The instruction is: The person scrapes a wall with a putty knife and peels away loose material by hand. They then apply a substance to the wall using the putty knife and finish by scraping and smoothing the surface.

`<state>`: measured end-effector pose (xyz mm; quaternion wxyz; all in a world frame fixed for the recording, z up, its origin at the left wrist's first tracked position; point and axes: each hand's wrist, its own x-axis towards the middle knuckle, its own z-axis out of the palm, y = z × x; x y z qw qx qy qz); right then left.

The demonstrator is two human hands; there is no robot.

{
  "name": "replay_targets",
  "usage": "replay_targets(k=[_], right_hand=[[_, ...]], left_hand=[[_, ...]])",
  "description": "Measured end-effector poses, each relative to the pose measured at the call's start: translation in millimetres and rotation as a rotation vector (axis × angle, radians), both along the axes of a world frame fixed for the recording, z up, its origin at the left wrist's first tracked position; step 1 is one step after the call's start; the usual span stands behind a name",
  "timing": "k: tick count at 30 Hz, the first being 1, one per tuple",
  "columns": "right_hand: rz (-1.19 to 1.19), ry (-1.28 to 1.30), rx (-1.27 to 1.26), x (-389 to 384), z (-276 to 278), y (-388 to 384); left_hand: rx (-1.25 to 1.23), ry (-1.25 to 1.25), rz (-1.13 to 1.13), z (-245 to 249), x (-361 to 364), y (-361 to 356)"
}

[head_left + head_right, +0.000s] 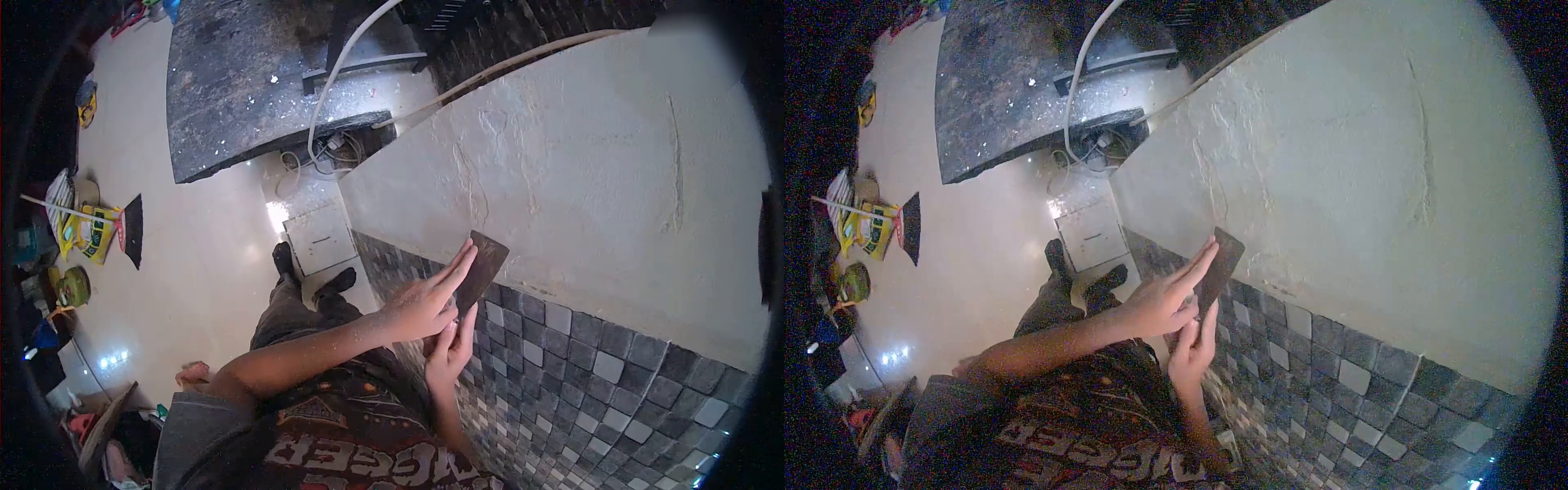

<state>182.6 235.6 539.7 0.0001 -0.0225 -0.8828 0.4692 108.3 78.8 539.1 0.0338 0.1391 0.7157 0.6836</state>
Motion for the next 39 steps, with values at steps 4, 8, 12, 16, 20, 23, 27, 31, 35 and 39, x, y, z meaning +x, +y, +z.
replay_targets(k=[4,8,12,16,20,23,27,31,35,39], right_hand=[[-0.014,0.041,-0.021,-1,-1,-6],[-0.043,-0.013,-0.131,-10,14,-13],[-0.095,-0.169,-0.209,0,33,-22],[-0.001,-0.036,-0.059,-14,31,-15],[0.026,-0.022,0.004,-2,27,-3],[0.094,0.016,0.016,-21,36,-2],[0.077,-0.147,-0.051,-20,58,-2],[0.167,0.015,0.006,-39,40,2],[0.188,-0.04,0.049,-45,52,-9],[0.086,-0.201,-0.038,7,55,26]], left_hand=[[-0.056,0.01,-0.009,-3,3,5],[-0.102,-0.034,-0.013,7,-2,3],[-0.071,-0.022,-0.01,7,-2,0],[-0.145,-0.122,-0.018,17,-3,4],[-0.053,-0.035,0.035,7,3,10],[-0.067,0.004,0.115,5,-3,17],[-0.11,-0.091,0.016,11,7,16],[-0.094,0.091,0.259,-13,-4,34],[-0.161,-0.137,0.134,19,-12,2],[-0.205,0.098,0.033,-10,14,0]])
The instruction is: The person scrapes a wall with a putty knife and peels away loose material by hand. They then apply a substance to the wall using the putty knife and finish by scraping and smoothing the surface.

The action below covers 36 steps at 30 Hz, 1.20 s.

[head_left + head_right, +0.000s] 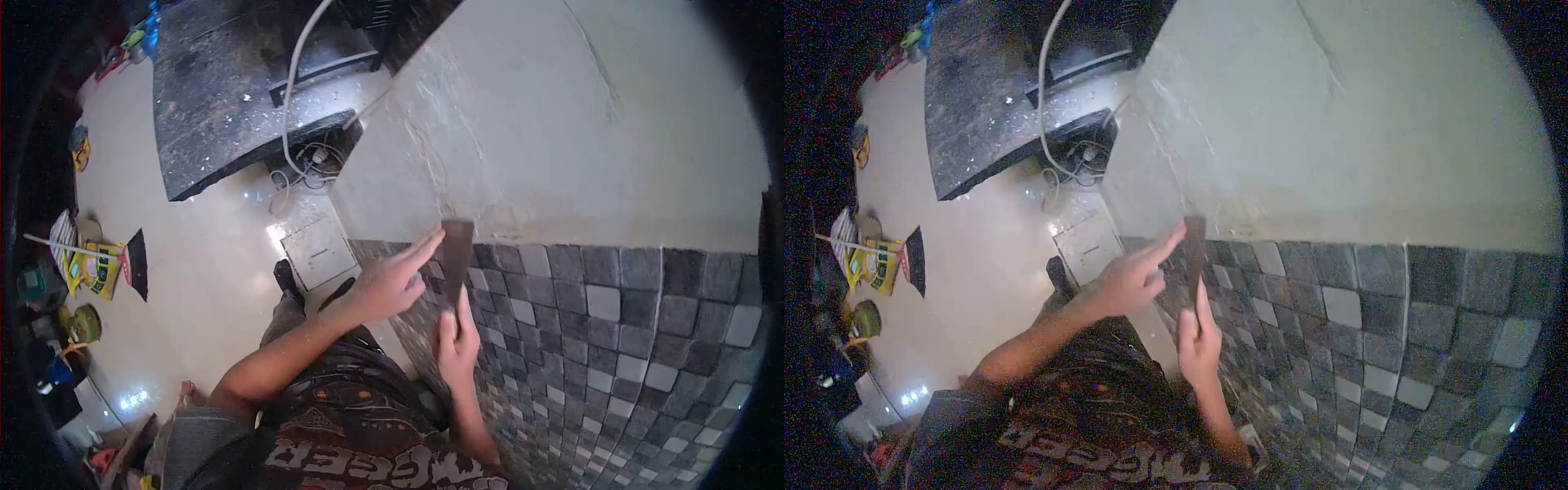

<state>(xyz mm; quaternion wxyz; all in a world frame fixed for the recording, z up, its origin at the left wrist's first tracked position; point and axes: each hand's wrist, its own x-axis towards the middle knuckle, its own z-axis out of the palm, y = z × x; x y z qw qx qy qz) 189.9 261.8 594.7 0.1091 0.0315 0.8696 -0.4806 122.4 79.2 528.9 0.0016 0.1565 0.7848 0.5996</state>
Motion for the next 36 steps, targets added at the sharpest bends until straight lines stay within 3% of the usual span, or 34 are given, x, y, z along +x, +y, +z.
replay_targets(k=[3,9,12,15,18,25,28,31,35,36], right_hand=[[0.012,0.098,0.103,25,9,8],[-0.076,0.158,0.099,32,5,24],[-0.084,0.181,0.07,28,7,25],[-0.053,0.166,0.042,27,12,23],[-0.011,0.08,0.035,26,23,21],[0.016,-0.126,-0.044,11,61,2],[-0.017,-0.343,-0.232,5,83,-6],[0.05,-0.387,-0.298,10,77,-7],[0.166,-0.312,-0.132,10,66,-19],[0.07,-0.34,-0.153,11,68,-26]], left_hand=[[-0.015,-0.201,-0.067,0,10,-7],[-0.413,0.262,-0.012,-7,-16,-3],[-0.622,0.315,-0.048,-19,-29,-9],[-0.714,0.136,-0.017,-41,-27,-23],[-0.646,0.064,-0.067,-55,-21,-40],[-0.003,-0.015,-0.084,-15,7,-14],[0.152,-0.057,-0.072,0,15,-3],[-0.065,-0.05,-0.103,6,16,-8],[-0.348,0.109,-0.104,-5,15,-8],[-0.379,0.137,-0.088,-7,15,-7]])
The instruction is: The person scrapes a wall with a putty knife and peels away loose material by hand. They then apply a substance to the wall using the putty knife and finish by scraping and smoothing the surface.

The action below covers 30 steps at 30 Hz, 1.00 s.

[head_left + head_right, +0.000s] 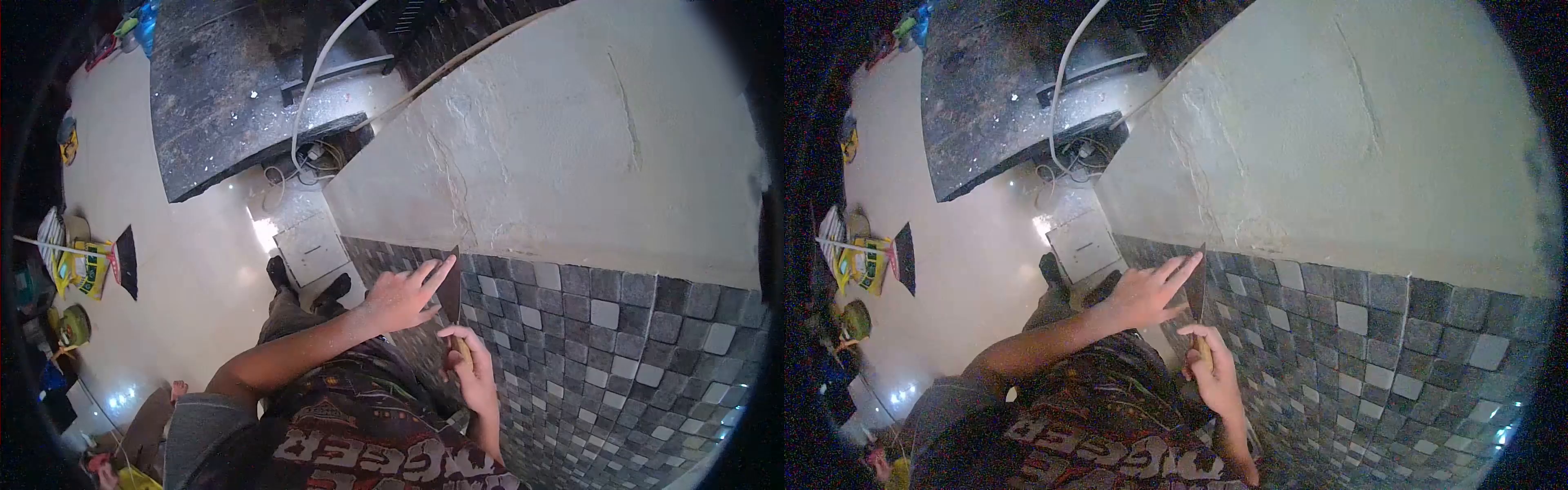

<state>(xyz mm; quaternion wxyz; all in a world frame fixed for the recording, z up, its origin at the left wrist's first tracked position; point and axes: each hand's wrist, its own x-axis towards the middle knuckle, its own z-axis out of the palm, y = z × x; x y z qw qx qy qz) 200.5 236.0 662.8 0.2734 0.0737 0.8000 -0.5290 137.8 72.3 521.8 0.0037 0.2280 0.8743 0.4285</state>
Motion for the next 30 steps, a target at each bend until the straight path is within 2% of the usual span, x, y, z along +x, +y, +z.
replay_targets(k=[7,12,16,19,20,25,28,30], right_hand=[[-0.01,0.147,0.132,-13,-26,-2],[-0.043,0.19,0.206,-14,-35,-12],[-0.136,0.181,0.17,-15,-30,-13],[-0.108,0.285,0.147,-16,-39,-13],[-0.109,0.232,0.197,-14,-38,-15],[-0.068,0.356,0.186,-25,-33,-23],[-0.08,0.334,0.264,-24,-42,-29],[-0.106,0.329,0.186,-32,-32,-30]], left_hand=[[-0.143,-0.052,-0.009,8,-13,8],[-0.23,0.044,0.025,-4,-17,19],[-0.307,0.013,-0.034,10,-21,14],[-0.387,0.065,-0.02,7,-24,20],[-0.371,0.052,-0.025,7,-22,19],[-0.366,0.005,-0.082,14,-26,14],[-0.337,-0.041,-0.02,3,-26,14],[-0.349,-0.01,-0.035,7,-31,12]])
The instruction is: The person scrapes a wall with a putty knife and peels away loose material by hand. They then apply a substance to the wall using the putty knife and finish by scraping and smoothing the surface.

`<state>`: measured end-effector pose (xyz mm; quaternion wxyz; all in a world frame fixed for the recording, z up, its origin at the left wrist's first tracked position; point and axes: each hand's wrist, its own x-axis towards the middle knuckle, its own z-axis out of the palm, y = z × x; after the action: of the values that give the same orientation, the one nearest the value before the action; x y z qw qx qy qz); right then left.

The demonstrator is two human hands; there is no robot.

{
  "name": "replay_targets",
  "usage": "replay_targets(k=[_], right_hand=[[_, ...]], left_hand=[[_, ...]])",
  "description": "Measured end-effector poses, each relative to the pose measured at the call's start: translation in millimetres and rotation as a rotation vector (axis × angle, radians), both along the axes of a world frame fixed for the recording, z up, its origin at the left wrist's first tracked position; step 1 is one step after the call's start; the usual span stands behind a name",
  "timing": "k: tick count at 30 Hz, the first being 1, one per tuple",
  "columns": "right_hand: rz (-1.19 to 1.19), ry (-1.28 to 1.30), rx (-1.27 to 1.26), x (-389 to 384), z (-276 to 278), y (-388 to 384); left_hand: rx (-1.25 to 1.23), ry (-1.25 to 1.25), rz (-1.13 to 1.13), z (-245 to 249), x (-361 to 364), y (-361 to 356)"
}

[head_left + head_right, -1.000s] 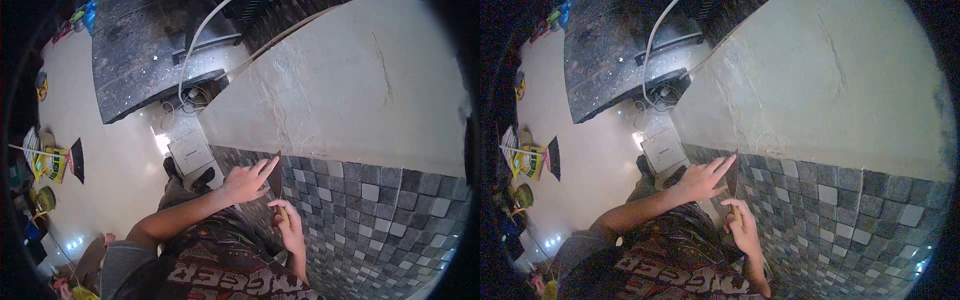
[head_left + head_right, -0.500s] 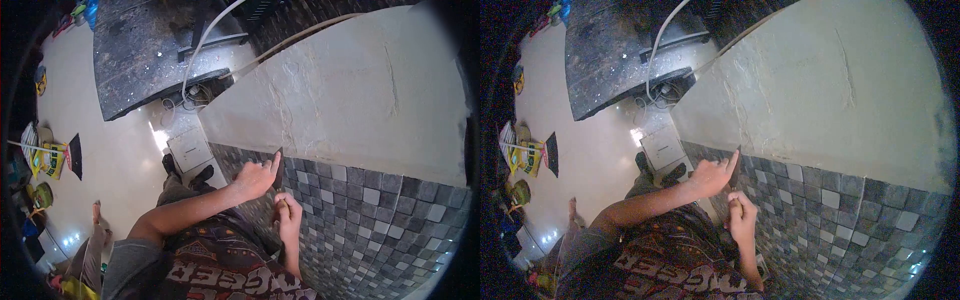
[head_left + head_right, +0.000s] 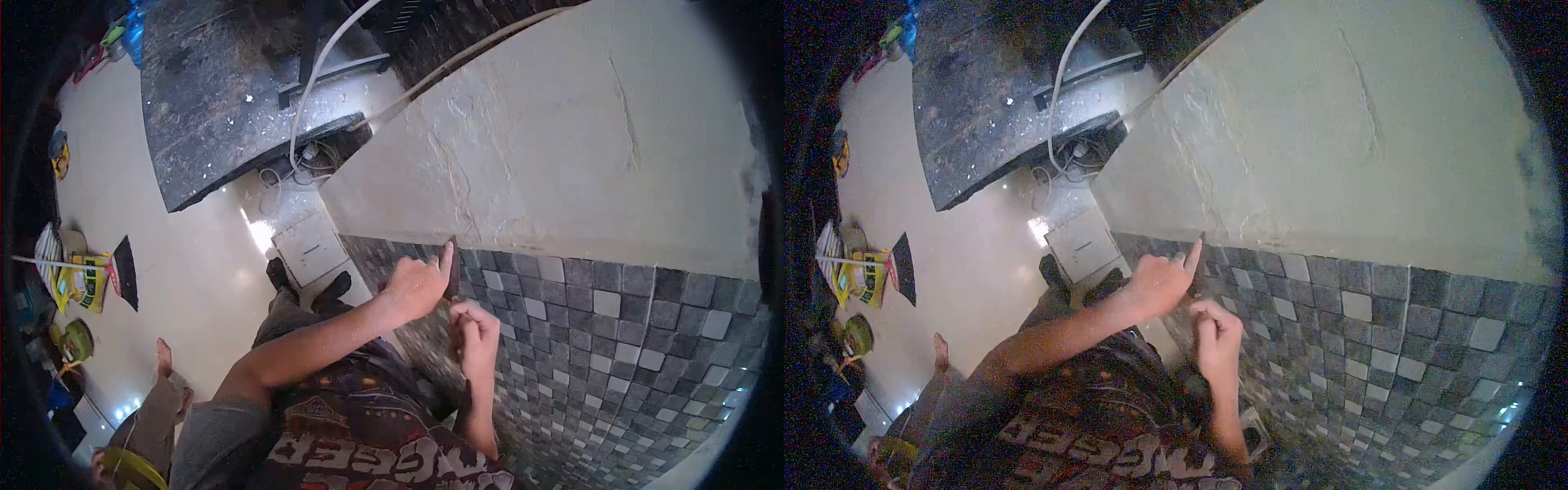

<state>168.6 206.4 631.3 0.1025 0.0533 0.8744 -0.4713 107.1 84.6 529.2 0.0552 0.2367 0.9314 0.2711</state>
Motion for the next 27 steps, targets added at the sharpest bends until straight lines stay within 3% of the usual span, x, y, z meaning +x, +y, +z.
replay_targets(k=[2,5,14,18,25,27], right_hand=[[-0.008,-0.004,-0.053,-1,-2,1],[-0.033,-0.138,0.067,-2,12,-11],[-0.121,-0.079,-0.082,5,14,-8],[-0.115,-0.022,-0.016,10,14,-15],[-0.247,-0.14,-0.121,12,19,-17],[-0.14,-0.043,-0.021,10,12,-14]], left_hand=[[-0.001,-0.029,-0.022,0,6,-1],[0.01,-0.051,-0.009,-3,-3,-5],[0.01,0.023,-0.014,7,3,-8],[0.005,0.024,-0.054,14,2,-12],[-0.039,0.049,-0.064,15,-1,-15],[-0.006,0.033,-0.058,13,0,-16]])
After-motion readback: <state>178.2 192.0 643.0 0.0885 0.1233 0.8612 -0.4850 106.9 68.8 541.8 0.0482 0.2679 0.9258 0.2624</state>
